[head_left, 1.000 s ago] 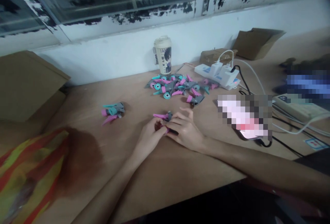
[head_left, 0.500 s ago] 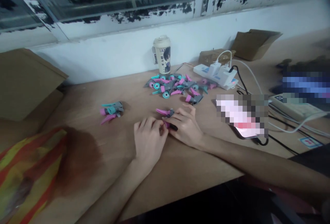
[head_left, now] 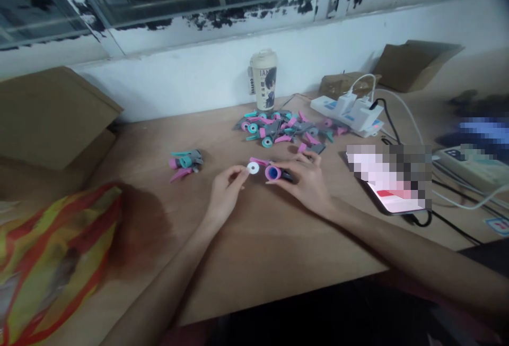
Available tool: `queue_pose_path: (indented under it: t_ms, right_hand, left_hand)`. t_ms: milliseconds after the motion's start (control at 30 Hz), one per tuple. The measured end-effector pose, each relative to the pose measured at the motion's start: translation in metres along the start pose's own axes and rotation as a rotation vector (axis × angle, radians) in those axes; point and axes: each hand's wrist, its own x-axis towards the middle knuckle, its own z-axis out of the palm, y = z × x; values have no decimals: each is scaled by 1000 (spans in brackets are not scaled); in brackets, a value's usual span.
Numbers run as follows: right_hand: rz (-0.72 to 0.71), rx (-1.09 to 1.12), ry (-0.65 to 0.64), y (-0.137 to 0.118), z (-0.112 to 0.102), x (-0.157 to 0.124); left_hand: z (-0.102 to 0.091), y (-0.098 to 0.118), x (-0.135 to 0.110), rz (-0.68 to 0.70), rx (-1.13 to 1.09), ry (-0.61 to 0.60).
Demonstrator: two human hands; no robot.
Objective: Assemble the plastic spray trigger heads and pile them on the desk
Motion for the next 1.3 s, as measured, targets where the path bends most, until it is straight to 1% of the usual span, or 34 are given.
queue_pose_path:
  t_ms: [67,133,233,333,400,500,600,667,767,933,1100,1300]
  right_hand:
    - [4,42,-21,-2,2,-1]
    - [16,67,-36,-4,2,-1]
    - [20,85,-52,-6,2,-2]
    - [4,108,-63,-7,2,-2]
    - [-8,135,-60,-8,2,-2]
    - [-10,163,-65,-10,2,-2]
    - [-7,160,-78,-11,1,-2]
    - [-10,144,-83,-12,1,-1]
    - [-12,112,-97,-12,1,-1]
    - [-12,113,-115,-14,0,-1]
    - [-28,144,-82,-13,0,-2]
    - [-40,144,-79,-13,0,-2]
  left_hand:
    - [4,3,0,-68,-155,-101]
    - [7,9,-1,-80,-233,-180]
    - [9,14,-5,-43,-259,-255]
    - [9,12,-5,-4,-221,-285]
    - [9,9,-5,6,-182,-268]
    - [10,5,-6,56,-84,-176]
    - [10,4,-9,130,74,-83]
    - [10,6,-11,155,164,-39]
    - [11,8,-14,181,193,3]
    - [12,15,-16,240,186,-8]
    - [11,19,-16,300,198,-22]
    - [13,21,-19,301,239,-43]
